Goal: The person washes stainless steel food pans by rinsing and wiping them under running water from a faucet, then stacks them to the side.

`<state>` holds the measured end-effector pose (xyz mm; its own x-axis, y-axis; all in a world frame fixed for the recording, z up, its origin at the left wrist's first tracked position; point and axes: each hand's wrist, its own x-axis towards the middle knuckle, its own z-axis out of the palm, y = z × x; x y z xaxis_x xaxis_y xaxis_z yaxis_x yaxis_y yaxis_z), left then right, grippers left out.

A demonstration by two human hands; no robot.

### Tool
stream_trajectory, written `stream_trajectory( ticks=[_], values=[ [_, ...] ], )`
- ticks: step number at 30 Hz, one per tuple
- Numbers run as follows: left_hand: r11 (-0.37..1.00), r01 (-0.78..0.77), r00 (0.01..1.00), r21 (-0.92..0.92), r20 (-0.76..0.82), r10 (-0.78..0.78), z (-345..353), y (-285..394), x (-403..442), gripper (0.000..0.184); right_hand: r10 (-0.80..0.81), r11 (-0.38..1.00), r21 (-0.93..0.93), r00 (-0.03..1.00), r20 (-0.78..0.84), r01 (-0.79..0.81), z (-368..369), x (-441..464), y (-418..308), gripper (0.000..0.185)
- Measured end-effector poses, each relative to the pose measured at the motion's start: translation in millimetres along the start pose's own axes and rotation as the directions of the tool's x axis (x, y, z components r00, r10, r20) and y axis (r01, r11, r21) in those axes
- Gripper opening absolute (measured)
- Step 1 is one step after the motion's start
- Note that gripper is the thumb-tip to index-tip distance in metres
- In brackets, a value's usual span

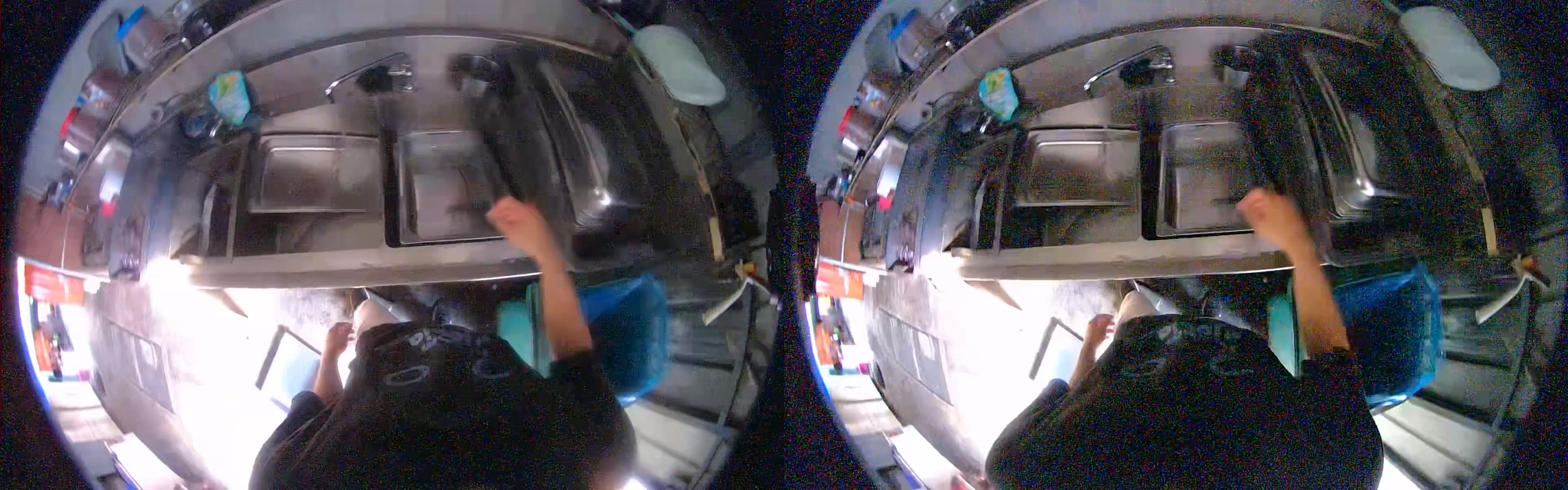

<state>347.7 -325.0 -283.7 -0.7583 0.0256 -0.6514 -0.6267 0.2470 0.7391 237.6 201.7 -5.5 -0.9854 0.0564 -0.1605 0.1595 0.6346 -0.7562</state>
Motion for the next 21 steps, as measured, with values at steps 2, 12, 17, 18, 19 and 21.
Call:
stream_trajectory(
  ticks=[2, 12, 17, 18, 19, 21],
  values=[
    [0.992, -0.12, 0.992, 0.043, 0.031, 0.119, -9.6, -24.0, -12.7, 0.023, -0.28, 0.904, -0.335, 0.96, 0.005, 0.265, 66.9, 23.6, 3.6, 0.038],
    [0.979, 0.022, 0.996, -0.203, -0.08, -0.039, -68.0, -181.3, -114.9, 0.02, -0.016, 0.706, -0.681, 0.966, 0.256, 0.192, 130.0, 66.3, 24.5, 0.031],
    [0.977, 0.184, 0.981, -0.112, -0.041, -0.189, -123.3, -192.3, -87.7, 0.024, -0.501, 0.52, -0.798, 0.865, 0.004, 0.305, 90.9, 120.6, -38.1, 0.02],
    [0.972, 0.197, 0.979, -0.128, -0.026, -0.202, -137.7, -182.5, -73.5, 0.025, -0.471, 0.476, -0.849, 0.882, -0.025, 0.23, 84.9, 131.9, -50.7, 0.023],
    [0.967, 0.204, 0.978, -0.155, -0.011, -0.208, -157.0, -171.6, -57.0, 0.026, -0.469, 0.437, -0.875, 0.883, -0.022, 0.21, 75.9, 144.7, -58.1, 0.027],
    [0.949, 0.221, 0.974, -0.224, 0.003, -0.226, -197.2, -130.8, -27.1, 0.028, -0.432, 0.355, -0.921, 0.902, -0.011, 0.159, 55.0, 169.9, -75.5, 0.033]
  ],
)
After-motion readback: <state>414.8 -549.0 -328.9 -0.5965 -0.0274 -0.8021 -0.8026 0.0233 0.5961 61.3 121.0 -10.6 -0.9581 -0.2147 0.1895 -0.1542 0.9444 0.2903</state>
